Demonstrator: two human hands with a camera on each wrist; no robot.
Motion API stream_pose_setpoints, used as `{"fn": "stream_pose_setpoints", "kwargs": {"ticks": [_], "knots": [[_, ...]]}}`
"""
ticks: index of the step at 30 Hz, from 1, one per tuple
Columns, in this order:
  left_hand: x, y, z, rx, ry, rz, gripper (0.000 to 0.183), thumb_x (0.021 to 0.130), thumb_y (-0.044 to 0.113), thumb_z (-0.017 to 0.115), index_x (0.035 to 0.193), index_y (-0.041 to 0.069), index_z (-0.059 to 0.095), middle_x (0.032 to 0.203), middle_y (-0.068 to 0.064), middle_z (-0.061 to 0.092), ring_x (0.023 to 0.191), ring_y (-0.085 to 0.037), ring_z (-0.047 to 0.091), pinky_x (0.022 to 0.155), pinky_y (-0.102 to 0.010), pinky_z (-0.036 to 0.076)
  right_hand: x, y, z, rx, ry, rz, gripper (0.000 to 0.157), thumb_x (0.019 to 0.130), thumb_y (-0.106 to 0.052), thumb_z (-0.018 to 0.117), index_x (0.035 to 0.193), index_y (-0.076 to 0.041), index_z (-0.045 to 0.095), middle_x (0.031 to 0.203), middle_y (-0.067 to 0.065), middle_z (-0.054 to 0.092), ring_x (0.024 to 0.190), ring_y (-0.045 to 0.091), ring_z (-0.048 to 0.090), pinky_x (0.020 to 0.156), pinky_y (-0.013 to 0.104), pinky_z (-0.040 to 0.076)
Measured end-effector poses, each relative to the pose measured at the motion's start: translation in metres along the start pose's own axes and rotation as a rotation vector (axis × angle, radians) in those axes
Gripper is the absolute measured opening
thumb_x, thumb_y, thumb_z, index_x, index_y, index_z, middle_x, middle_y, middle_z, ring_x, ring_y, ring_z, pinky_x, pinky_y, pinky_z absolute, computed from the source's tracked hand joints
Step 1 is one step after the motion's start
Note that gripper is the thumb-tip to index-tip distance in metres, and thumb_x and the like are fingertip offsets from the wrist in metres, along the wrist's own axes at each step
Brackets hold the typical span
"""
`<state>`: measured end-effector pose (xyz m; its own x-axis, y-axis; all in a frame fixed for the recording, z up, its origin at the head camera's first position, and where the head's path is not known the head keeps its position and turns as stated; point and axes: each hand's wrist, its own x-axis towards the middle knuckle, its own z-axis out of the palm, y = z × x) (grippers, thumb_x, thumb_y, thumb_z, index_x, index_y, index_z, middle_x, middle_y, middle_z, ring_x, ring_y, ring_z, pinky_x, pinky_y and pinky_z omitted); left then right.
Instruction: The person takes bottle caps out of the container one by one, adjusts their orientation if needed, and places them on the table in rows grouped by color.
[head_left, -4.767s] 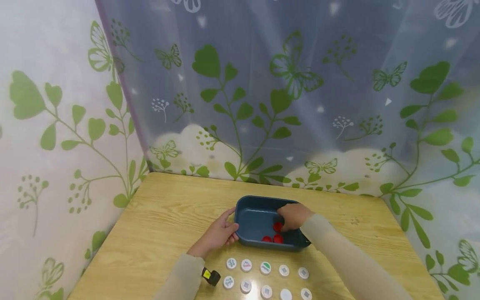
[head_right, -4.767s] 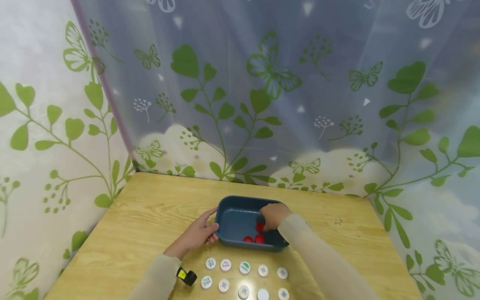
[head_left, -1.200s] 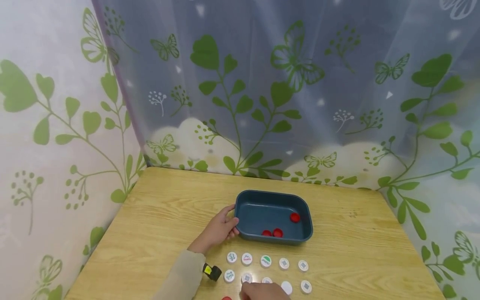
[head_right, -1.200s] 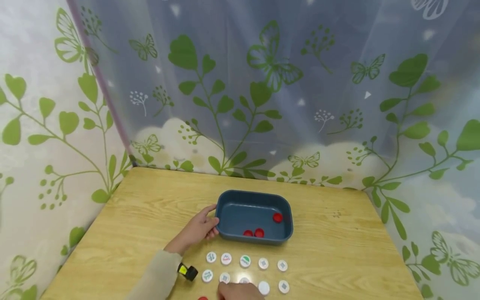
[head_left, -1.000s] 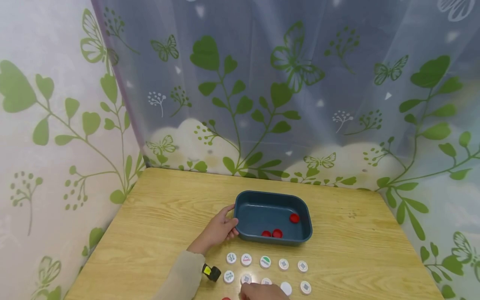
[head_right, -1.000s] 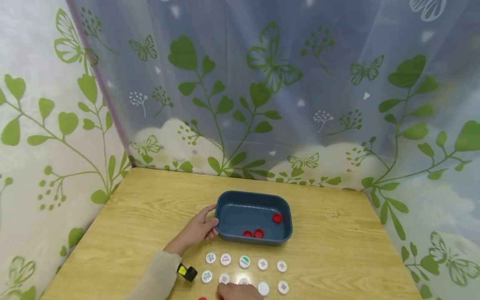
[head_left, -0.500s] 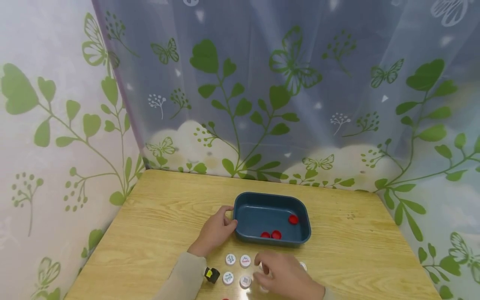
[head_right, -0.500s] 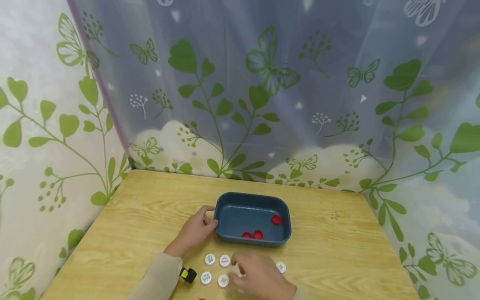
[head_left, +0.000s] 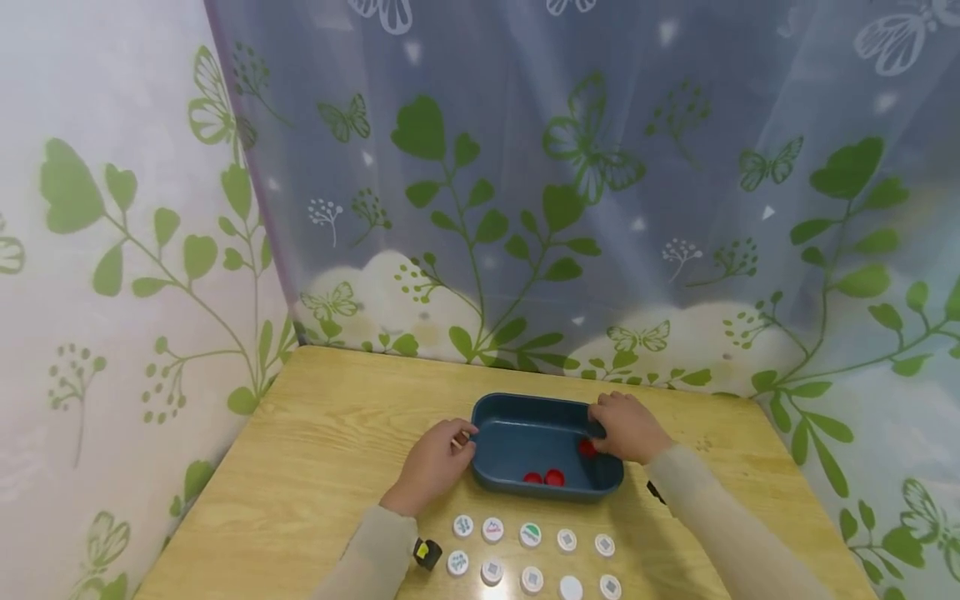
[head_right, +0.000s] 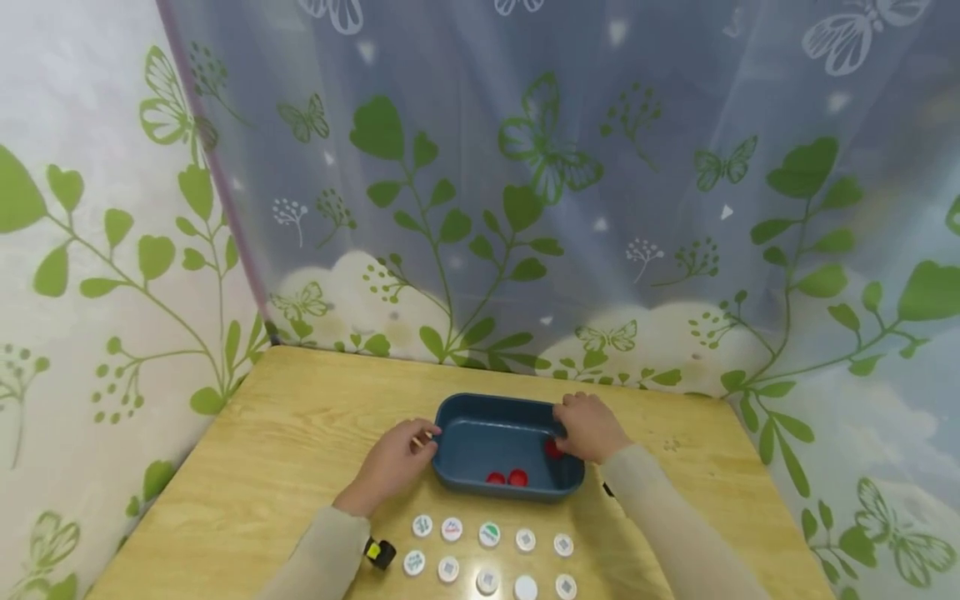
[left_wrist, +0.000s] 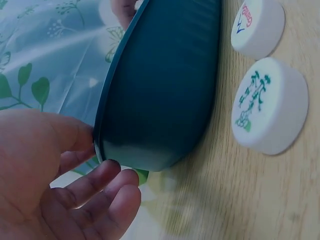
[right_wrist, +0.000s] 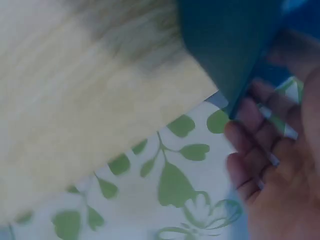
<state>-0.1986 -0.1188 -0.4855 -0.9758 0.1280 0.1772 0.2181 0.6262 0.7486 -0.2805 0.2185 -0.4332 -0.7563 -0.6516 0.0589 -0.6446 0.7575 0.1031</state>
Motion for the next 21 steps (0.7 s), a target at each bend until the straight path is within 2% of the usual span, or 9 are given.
{"fn": "stream_pose_setpoints", "kwargs": {"ticks": [4,6,8,10,14,21], "knots": [[-0.001,-0.002,0.001,-0.018,-0.008,-0.018,0.02,0.102,0.02,0.065,0.12,0.014,0.071,0.096,0.006,0.065,0.085,-0.012,0.06,0.076,-0.032,0.051,0.006,0.004,0.012,-0.132,-0.009,-0.142,0.036,0.077,-0.039,0.09,0.095,-0.013,0.073,0.093,0.005,0.06,0.096,0.03,0.055,0.095,0.051,0.044],[0.0,-0.003,0.001,-0.03,-0.01,-0.025,0.018,0.102,0.019,0.064,0.119,0.015,0.07,0.094,0.006,0.065,0.083,-0.011,0.06,0.074,-0.032,0.051,0.009,0.004,0.019,-0.18,-0.006,-0.171,0.039,0.075,-0.042,0.091,0.096,-0.014,0.074,0.098,0.007,0.062,0.106,0.034,0.055,0.107,0.057,0.039],[0.0,-0.003,0.001,-0.043,-0.016,-0.033,0.019,0.103,0.02,0.063,0.12,0.015,0.07,0.091,0.007,0.065,0.079,-0.011,0.06,0.072,-0.032,0.05,0.01,0.004,0.025,-0.189,-0.002,-0.18,0.041,0.072,-0.041,0.093,0.097,-0.013,0.075,0.101,0.009,0.064,0.114,0.038,0.055,0.114,0.062,0.033],[0.0,-0.004,0.002,-0.05,-0.024,-0.043,0.019,0.104,0.02,0.062,0.121,0.015,0.069,0.087,0.007,0.063,0.074,-0.01,0.058,0.068,-0.03,0.049,0.009,0.004,0.029,-0.174,-0.004,-0.177,0.04,0.071,-0.039,0.094,0.096,-0.013,0.076,0.101,0.009,0.065,0.117,0.042,0.055,0.114,0.065,0.031],[-0.001,-0.005,0.003,-0.062,-0.036,-0.048,0.02,0.105,0.02,0.061,0.123,0.015,0.068,0.078,0.006,0.056,0.065,-0.011,0.052,0.062,-0.028,0.044,0.006,0.002,0.034,-0.129,0.015,-0.17,0.036,0.072,-0.032,0.095,0.097,-0.013,0.078,0.095,0.008,0.071,0.116,0.047,0.057,0.11,0.065,0.036],[-0.002,-0.005,0.003,-0.082,-0.033,-0.045,0.019,0.105,0.02,0.061,0.123,0.015,0.067,0.074,0.006,0.051,0.061,-0.01,0.049,0.06,-0.026,0.041,0.007,-0.004,0.032,-0.114,0.004,-0.127,0.028,0.077,-0.027,0.092,0.097,-0.013,0.078,0.093,0.009,0.073,0.118,0.05,0.057,0.11,0.064,0.037]]}}
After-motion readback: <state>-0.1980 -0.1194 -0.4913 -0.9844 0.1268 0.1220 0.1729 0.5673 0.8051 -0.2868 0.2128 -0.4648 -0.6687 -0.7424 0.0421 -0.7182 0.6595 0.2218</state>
